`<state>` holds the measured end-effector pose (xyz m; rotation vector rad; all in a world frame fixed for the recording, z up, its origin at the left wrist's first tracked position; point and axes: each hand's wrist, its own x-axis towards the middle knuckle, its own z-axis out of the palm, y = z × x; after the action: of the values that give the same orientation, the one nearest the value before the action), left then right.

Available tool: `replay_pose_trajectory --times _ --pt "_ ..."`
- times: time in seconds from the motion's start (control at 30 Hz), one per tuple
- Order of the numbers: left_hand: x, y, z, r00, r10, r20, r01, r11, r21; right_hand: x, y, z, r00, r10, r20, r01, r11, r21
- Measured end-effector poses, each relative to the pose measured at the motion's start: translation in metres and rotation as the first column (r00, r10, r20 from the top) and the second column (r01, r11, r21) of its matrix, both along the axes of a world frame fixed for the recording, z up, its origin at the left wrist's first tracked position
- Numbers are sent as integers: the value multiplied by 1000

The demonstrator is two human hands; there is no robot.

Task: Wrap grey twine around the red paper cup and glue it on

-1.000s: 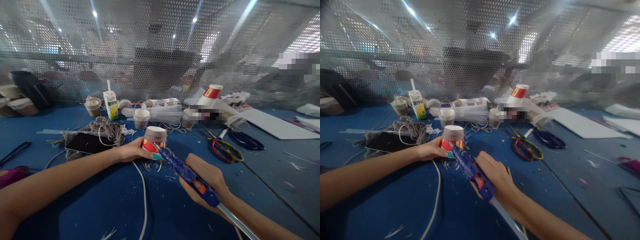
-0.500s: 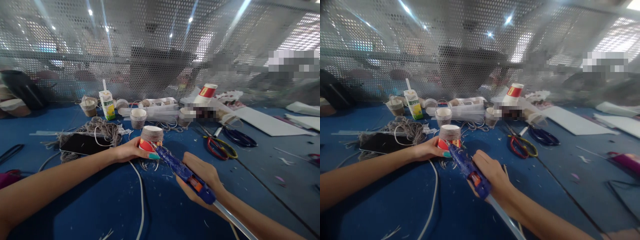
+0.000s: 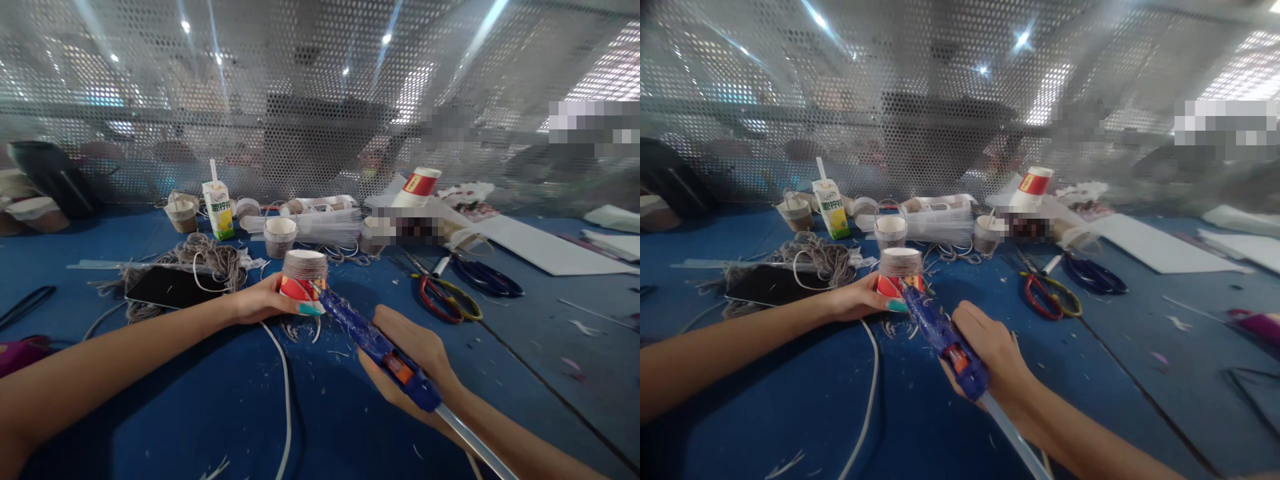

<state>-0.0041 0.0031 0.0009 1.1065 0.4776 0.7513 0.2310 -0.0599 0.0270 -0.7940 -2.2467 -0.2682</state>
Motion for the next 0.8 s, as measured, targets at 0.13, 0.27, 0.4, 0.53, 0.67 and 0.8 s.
replay_pose_trajectory --times 0.13,0.27,0.4,0.53,0.67,0.8 --pt "0 1 -1 1000 -21 13 21 1000 3 0 0 -1 1000 -26 -12 26 1000 -2" --pt "-2 2 -3 998 -47 42 47 999 -2 0 0 -2 1000 -17 -23 17 1000 23" --pt "-3 2 -4 998 -47 52 47 999 -7 -1 -1 0 1000 -24 -16 24 1000 8" --pt "-3 3 -4 998 -28 55 29 999 -30 -1 0 3 1000 3 -15 -2 1000 31" --pt "-4 3 -5 998 -27 55 29 999 -36 0 1 3 1000 -5 3 4 999 40" --pt "-6 4 -7 997 -42 67 45 998 -40 0 0 3 1000 -12 3 12 999 38"
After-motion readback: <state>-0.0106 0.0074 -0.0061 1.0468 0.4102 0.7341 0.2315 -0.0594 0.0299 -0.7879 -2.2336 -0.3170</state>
